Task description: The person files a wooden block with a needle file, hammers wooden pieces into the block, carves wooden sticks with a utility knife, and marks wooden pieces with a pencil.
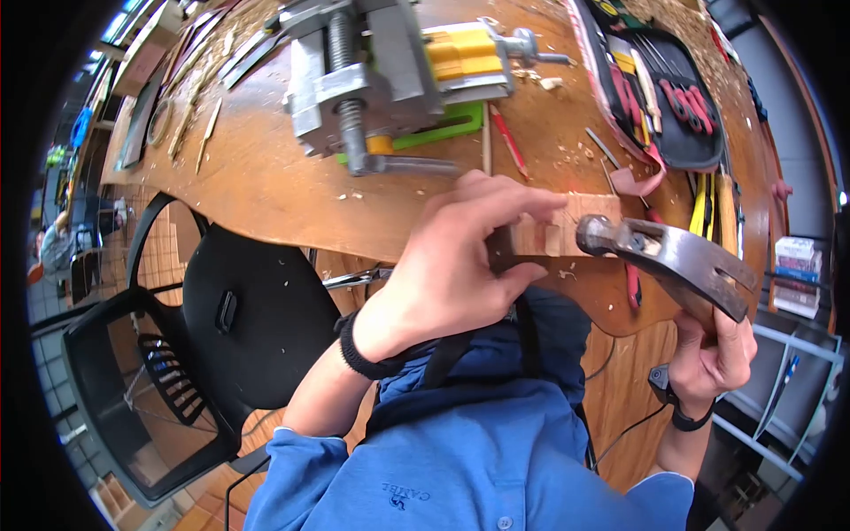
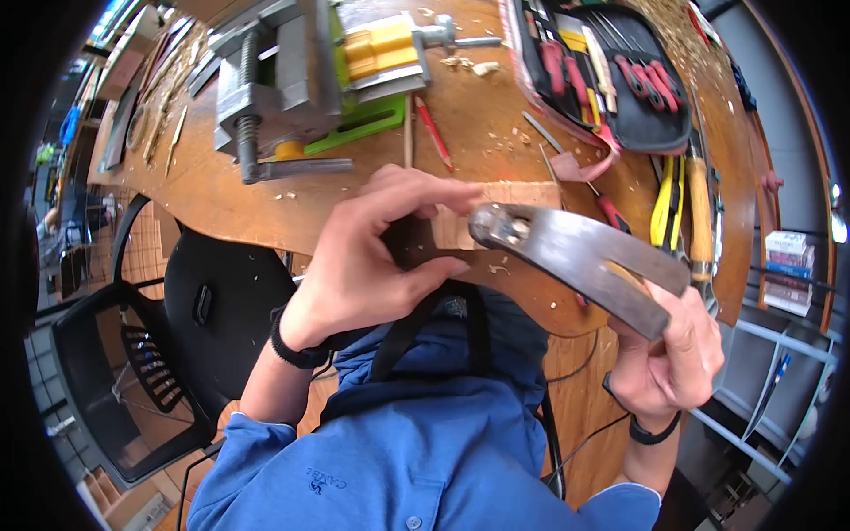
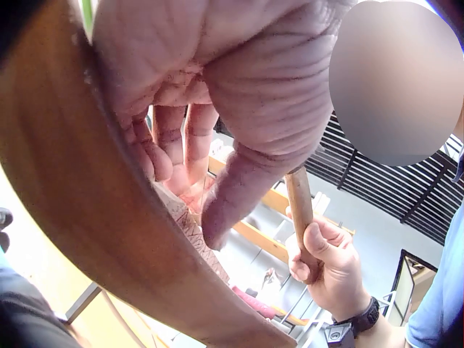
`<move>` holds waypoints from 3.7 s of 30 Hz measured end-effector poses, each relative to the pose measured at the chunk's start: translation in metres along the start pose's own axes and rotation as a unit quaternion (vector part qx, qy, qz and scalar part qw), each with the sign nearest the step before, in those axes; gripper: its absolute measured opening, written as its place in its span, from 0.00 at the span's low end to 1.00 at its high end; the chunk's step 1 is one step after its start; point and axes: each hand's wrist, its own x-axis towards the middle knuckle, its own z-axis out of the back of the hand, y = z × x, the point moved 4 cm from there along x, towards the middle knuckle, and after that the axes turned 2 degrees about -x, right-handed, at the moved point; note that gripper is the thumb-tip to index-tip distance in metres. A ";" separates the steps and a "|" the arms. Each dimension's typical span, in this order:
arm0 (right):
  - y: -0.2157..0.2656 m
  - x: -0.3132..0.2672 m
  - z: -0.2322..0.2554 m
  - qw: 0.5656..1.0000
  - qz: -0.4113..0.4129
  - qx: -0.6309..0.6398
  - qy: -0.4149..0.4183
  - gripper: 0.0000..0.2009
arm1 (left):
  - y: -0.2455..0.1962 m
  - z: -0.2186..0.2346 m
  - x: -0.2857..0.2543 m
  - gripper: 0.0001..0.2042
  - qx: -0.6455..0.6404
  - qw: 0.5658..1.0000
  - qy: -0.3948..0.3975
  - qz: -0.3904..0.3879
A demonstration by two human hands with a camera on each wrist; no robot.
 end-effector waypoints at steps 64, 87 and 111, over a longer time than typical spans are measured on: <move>0.011 0.005 -0.013 0.996 0.047 0.081 0.004 0.30 | -0.001 -0.017 -0.009 0.45 0.140 0.979 -0.126 -0.078; -0.001 -0.019 -0.004 0.999 0.028 0.008 0.039 0.23 | 0.007 -0.019 -0.009 0.41 0.129 0.977 -0.143 -0.095; -0.004 -0.012 -0.011 0.996 0.071 0.028 0.040 0.28 | 0.007 -0.018 -0.007 0.39 0.134 0.975 -0.138 -0.108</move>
